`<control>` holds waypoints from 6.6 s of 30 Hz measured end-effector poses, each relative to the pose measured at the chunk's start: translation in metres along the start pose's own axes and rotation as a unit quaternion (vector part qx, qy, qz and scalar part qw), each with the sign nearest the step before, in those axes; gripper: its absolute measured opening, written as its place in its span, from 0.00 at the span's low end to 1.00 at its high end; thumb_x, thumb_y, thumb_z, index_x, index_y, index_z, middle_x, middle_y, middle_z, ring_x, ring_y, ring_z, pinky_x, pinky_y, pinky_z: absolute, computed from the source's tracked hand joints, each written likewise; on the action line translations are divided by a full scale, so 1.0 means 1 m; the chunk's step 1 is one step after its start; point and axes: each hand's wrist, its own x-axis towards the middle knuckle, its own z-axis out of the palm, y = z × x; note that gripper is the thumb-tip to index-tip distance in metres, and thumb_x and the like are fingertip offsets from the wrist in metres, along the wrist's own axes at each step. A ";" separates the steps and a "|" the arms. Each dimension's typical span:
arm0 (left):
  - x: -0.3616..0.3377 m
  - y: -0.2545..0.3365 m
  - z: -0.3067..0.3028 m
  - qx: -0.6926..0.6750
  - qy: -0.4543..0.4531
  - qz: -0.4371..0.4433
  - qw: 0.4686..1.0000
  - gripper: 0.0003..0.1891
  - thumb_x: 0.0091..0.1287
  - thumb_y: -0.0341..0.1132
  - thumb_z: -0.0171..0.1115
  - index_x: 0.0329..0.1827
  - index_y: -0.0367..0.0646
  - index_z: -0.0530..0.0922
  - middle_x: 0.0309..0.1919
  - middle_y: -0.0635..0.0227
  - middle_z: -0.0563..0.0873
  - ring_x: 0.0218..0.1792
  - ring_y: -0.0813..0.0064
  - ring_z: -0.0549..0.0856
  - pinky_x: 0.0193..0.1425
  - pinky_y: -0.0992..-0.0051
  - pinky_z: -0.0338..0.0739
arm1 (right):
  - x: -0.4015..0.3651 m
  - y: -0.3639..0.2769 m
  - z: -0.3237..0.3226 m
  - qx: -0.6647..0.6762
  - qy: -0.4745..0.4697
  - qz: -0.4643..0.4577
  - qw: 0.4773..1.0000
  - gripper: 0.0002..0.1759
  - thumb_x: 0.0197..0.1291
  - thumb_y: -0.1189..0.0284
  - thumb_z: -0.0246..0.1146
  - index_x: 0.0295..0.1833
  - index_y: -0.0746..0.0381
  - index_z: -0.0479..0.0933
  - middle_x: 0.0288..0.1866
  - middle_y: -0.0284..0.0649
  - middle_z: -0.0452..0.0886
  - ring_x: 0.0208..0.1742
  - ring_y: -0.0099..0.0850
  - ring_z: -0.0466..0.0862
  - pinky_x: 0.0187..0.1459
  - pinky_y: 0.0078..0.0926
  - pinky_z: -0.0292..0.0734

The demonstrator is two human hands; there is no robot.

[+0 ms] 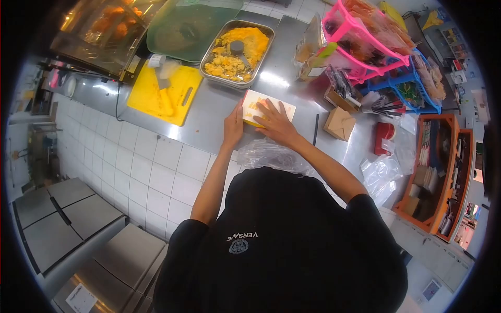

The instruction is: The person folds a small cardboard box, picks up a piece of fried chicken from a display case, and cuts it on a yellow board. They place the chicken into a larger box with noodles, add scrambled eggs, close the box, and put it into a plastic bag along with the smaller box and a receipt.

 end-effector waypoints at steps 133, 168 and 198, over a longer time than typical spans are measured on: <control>0.172 0.026 -0.231 -0.020 0.054 -0.105 0.993 0.13 0.65 0.31 0.68 0.52 0.40 0.82 0.55 0.61 0.86 0.56 0.66 0.84 0.63 0.73 0.76 | -0.009 -0.024 -0.319 0.155 0.089 0.351 0.919 0.08 0.68 0.77 0.62 0.48 0.68 0.82 0.37 0.39 0.85 0.34 0.27 0.83 0.40 0.23 0.75; 0.047 0.224 -0.085 -0.242 -0.237 0.069 0.938 0.42 0.58 0.20 0.72 0.77 0.42 0.65 0.72 0.57 0.69 0.61 0.69 0.82 0.60 0.72 0.81 | 0.086 -0.026 -0.224 0.657 0.224 0.322 0.643 0.11 0.70 0.69 0.63 0.50 0.66 0.82 0.40 0.33 0.85 0.40 0.18 0.82 0.45 0.21 0.77; -0.026 0.303 0.134 -0.238 -0.182 -0.061 0.952 0.22 0.76 0.35 0.58 0.65 0.27 0.70 0.32 0.64 0.81 0.30 0.76 0.80 0.38 0.76 0.76 | -0.311 0.334 -0.162 -0.075 0.184 0.649 0.734 0.19 0.53 0.59 0.72 0.48 0.59 0.87 0.49 0.47 0.84 0.52 0.46 0.84 0.53 0.44 0.78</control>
